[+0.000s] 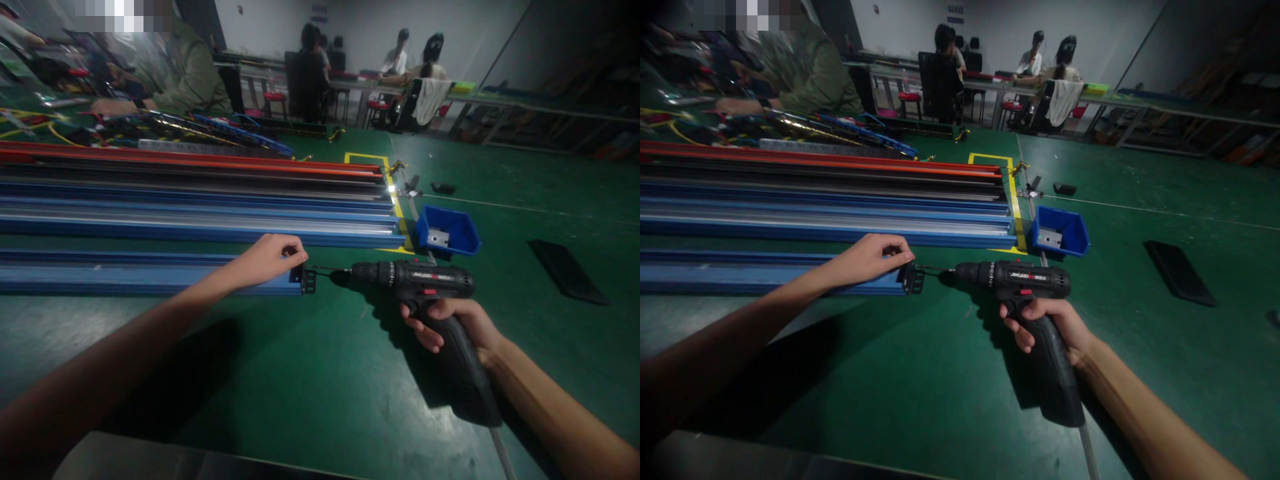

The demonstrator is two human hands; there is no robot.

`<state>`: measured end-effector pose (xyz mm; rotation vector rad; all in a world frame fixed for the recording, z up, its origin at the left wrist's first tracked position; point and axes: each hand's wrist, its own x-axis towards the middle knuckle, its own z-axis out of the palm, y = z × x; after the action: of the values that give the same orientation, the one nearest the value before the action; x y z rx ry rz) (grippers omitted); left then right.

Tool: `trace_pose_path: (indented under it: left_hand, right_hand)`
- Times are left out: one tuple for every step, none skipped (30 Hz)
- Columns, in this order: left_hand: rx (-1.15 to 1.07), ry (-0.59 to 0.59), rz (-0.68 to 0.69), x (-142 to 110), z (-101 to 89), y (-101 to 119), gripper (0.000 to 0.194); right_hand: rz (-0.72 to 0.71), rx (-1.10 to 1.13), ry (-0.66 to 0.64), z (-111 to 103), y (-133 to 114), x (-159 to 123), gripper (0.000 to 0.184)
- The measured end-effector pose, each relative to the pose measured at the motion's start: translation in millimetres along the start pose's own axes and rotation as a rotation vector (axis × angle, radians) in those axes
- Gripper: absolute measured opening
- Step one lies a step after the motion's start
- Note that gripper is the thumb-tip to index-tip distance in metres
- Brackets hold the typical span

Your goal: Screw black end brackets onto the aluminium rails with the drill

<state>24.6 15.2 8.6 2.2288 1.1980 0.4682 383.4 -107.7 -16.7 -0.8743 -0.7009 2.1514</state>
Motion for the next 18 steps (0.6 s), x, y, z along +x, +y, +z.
trace_pose_path:
  left_hand:
    - [0.003, -0.001, 0.003, -0.2, 0.4, -0.2, 0.029]
    - [0.005, 0.001, 0.007, -0.4, 0.8, -0.5, 0.029]
    - [0.008, 0.009, 0.011, -0.6, 1.4, -0.7, 0.029]
    - [0.010, 0.020, 0.015, -0.7, 1.9, -1.0, 0.029]
    - [0.012, 0.032, 0.018, -0.8, 2.5, -1.4, 0.029]
    - [0.014, 0.041, 0.021, -0.8, 3.1, -1.8, 0.028]
    - [0.015, 0.047, 0.022, -0.8, 3.6, -2.2, 0.028]
    - [0.015, 0.048, 0.023, -0.8, 4.0, -2.5, 0.028]
    - [0.013, 0.045, 0.025, -0.9, 4.2, -2.8, 0.028]
    - [0.010, 0.044, 0.028, -1.0, 4.2, -2.9, 0.028]
    - [0.008, 0.046, 0.029, -1.3, 4.2, -2.9, 0.029]
    - [0.008, 0.051, 0.026, -1.7, 4.0, -2.7, 0.029]
    - [0.009, 0.057, 0.022, -2.3, 3.8, -2.2, 0.029]
    - [0.010, 0.062, 0.020, -3.1, 3.7, -1.6, 0.028]
    - [0.012, 0.063, 0.020, -4.0, 3.6, -0.8, 0.028]
    - [0.014, 0.062, 0.022, -5.1, 3.6, 0.0, 0.028]
    - [0.017, 0.060, 0.025, -6.2, 3.7, 0.9, 0.028]
    - [0.018, 0.060, 0.029, -7.3, 4.0, 1.6, 0.028]
  right_hand:
    - [0.004, 0.004, 0.000, 0.3, 0.1, -0.1, 0.034]
    - [0.009, 0.006, -0.001, 0.7, 0.4, -0.2, 0.034]
    - [0.012, 0.006, -0.001, 1.0, 0.6, -0.3, 0.033]
    - [0.015, 0.005, 0.001, 1.1, 1.0, -0.5, 0.033]
    - [0.017, 0.003, 0.002, 1.2, 1.3, -0.6, 0.033]
    - [0.018, 0.002, 0.004, 1.1, 1.6, -0.6, 0.033]
    - [0.018, 0.000, 0.007, 0.9, 1.9, -0.7, 0.033]
    - [0.017, -0.001, 0.010, 0.8, 2.1, -0.7, 0.034]
    - [0.019, -0.001, 0.011, 0.6, 2.2, -0.8, 0.033]
    - [0.024, -0.003, 0.015, 0.6, 2.2, -0.9, 0.033]
    - [0.029, -0.004, 0.018, 0.8, 2.1, -1.1, 0.033]
    - [0.034, -0.007, 0.020, 1.1, 2.0, -1.2, 0.032]
    - [0.038, -0.010, 0.020, 1.4, 1.8, -1.3, 0.032]
    - [0.039, -0.012, 0.019, 1.8, 1.8, -1.3, 0.032]
    - [0.038, -0.014, 0.017, 2.0, 1.7, -1.3, 0.032]
    - [0.036, -0.013, 0.012, 2.2, 1.8, -1.2, 0.032]
    - [0.036, -0.012, 0.006, 2.1, 1.8, -1.1, 0.033]
    - [0.038, -0.012, 0.004, 1.8, 1.9, -1.0, 0.033]
